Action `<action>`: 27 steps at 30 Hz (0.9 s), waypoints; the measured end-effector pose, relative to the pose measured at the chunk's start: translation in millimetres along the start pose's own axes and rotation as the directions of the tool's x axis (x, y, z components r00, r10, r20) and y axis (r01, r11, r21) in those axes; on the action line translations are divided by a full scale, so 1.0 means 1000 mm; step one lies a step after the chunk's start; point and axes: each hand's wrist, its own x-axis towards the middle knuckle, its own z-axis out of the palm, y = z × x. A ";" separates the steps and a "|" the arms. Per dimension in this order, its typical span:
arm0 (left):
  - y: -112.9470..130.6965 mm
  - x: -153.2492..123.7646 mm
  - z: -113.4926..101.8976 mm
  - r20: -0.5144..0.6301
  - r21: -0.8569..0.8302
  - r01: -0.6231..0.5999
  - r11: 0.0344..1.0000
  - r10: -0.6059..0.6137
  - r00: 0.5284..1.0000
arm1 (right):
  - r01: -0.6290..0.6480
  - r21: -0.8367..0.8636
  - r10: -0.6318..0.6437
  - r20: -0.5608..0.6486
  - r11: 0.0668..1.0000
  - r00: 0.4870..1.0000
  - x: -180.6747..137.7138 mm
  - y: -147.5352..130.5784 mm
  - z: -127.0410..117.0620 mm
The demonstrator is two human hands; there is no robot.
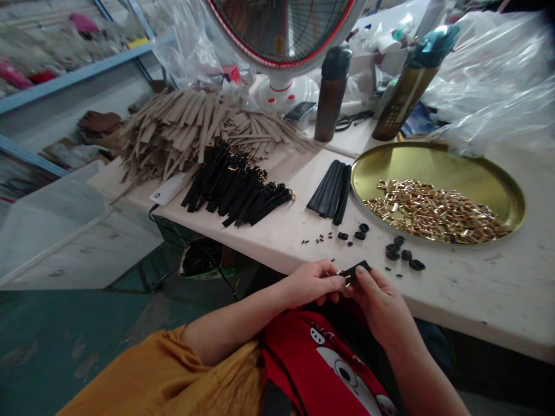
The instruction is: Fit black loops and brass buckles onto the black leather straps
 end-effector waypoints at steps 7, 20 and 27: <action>0.004 -0.003 0.002 -0.068 0.064 0.022 0.998 -0.018 0.998 | 0.181 -0.307 -0.204 -0.042 0.934 0.978 -0.007 -0.005 0.005; 0.020 -0.005 0.001 -0.133 0.393 -0.097 0.914 0.161 0.978 | 0.260 -0.375 -0.266 0.038 0.890 0.963 -0.004 -0.008 -0.002; 0.015 0.014 -0.003 -0.179 0.314 -0.046 0.948 0.107 0.978 | 0.417 -0.627 -0.425 0.149 0.658 0.893 0.012 -0.022 -0.007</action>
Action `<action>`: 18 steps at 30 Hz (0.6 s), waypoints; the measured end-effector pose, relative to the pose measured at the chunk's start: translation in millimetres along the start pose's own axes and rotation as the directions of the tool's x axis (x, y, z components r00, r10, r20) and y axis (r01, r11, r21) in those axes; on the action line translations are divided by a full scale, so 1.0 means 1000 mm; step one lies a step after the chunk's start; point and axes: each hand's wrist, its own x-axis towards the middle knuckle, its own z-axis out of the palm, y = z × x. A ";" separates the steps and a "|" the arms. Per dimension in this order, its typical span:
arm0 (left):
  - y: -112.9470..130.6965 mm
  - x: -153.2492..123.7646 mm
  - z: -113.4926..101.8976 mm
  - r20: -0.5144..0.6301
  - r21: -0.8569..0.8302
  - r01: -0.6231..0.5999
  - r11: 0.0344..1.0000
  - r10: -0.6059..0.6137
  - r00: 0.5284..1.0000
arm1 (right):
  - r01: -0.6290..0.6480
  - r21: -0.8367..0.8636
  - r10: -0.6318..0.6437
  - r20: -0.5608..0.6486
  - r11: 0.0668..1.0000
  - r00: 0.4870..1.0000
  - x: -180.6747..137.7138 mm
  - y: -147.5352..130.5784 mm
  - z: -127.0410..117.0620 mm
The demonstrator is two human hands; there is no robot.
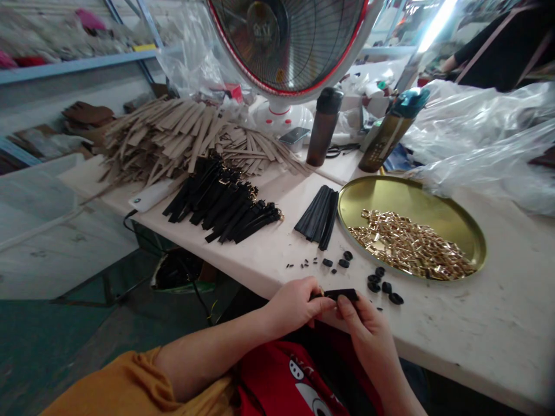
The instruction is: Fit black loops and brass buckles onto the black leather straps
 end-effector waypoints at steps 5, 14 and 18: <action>-0.004 0.008 -0.004 -0.044 -0.061 0.041 0.997 -0.043 0.998 | 0.004 -0.038 -0.002 0.048 0.999 0.999 0.006 0.007 0.004; -0.006 0.020 -0.020 0.036 -0.054 0.004 0.999 -0.002 0.999 | -0.096 -0.074 0.101 0.065 0.993 0.993 0.034 0.006 -0.018; -0.009 0.019 -0.026 -0.042 -0.155 0.034 0.987 -0.041 0.998 | -0.135 -0.214 0.071 -0.282 0.967 0.957 0.055 0.009 -0.058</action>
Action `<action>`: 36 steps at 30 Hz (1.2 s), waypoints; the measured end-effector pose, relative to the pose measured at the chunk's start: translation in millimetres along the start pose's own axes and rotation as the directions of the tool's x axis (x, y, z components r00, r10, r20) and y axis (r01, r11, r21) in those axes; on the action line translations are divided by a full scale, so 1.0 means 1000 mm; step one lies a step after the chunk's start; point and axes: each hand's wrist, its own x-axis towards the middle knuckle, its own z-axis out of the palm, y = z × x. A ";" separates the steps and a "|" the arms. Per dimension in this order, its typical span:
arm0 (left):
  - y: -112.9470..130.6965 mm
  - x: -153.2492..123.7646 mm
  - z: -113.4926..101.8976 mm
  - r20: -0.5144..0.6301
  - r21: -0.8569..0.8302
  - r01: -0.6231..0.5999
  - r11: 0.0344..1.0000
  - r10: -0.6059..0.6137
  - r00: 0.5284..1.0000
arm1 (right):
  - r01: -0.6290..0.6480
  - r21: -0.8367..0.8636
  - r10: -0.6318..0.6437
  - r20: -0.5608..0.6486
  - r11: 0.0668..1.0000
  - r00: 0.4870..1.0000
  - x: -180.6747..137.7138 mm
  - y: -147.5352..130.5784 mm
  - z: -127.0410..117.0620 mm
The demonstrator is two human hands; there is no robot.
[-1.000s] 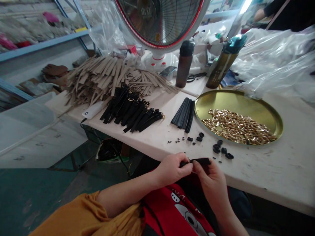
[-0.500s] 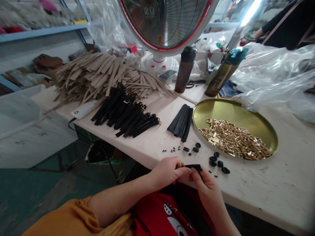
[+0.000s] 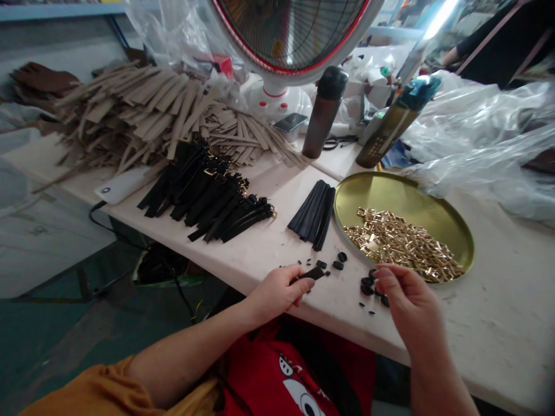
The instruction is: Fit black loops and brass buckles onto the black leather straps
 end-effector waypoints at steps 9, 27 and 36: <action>0.004 -0.017 0.009 0.031 -0.045 -0.037 0.998 0.038 0.999 | 0.212 -0.425 -0.192 0.089 0.880 0.977 0.024 0.031 -0.024; 0.025 -0.043 0.031 0.024 0.222 -0.172 0.960 0.171 0.985 | -0.237 0.530 0.093 0.284 0.814 0.954 -0.014 0.002 -0.015; 0.035 -0.036 0.040 0.018 0.479 -0.319 0.818 0.354 0.935 | -0.401 0.741 0.130 0.397 0.538 0.908 -0.059 -0.017 0.020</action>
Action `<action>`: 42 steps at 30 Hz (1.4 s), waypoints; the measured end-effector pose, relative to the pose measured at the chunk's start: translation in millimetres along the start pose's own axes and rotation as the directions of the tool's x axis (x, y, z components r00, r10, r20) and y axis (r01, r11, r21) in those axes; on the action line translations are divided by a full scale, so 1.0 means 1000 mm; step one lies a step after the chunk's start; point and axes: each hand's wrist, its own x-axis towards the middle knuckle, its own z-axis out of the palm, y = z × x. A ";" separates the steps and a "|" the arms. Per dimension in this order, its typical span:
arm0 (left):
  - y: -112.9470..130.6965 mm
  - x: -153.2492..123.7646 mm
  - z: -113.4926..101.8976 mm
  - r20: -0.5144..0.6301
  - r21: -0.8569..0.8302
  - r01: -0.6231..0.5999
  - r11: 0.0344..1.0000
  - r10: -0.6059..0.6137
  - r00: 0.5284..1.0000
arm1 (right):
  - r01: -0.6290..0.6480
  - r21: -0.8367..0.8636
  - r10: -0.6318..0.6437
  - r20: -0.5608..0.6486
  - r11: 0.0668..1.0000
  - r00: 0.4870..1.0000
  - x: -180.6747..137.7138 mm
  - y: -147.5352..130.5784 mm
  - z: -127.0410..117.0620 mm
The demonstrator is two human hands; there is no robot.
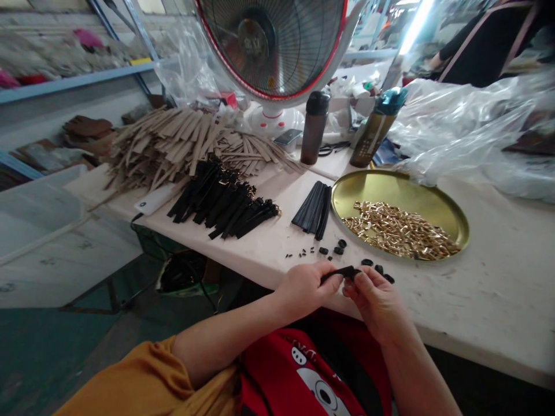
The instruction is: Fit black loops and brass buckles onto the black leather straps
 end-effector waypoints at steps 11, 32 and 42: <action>-0.016 0.004 -0.002 0.148 0.116 -0.015 0.993 -0.002 0.989 | 0.074 -0.314 -0.119 -0.128 0.946 0.985 -0.002 0.013 -0.014; -0.025 -0.003 0.000 0.201 -0.066 0.076 0.995 -0.061 0.978 | -0.104 -0.095 0.096 -0.081 0.990 0.992 -0.015 0.029 0.001; -0.015 -0.020 -0.008 0.209 -0.095 0.094 0.991 -0.073 0.975 | -0.286 0.069 0.284 0.043 0.956 0.958 -0.021 0.031 0.002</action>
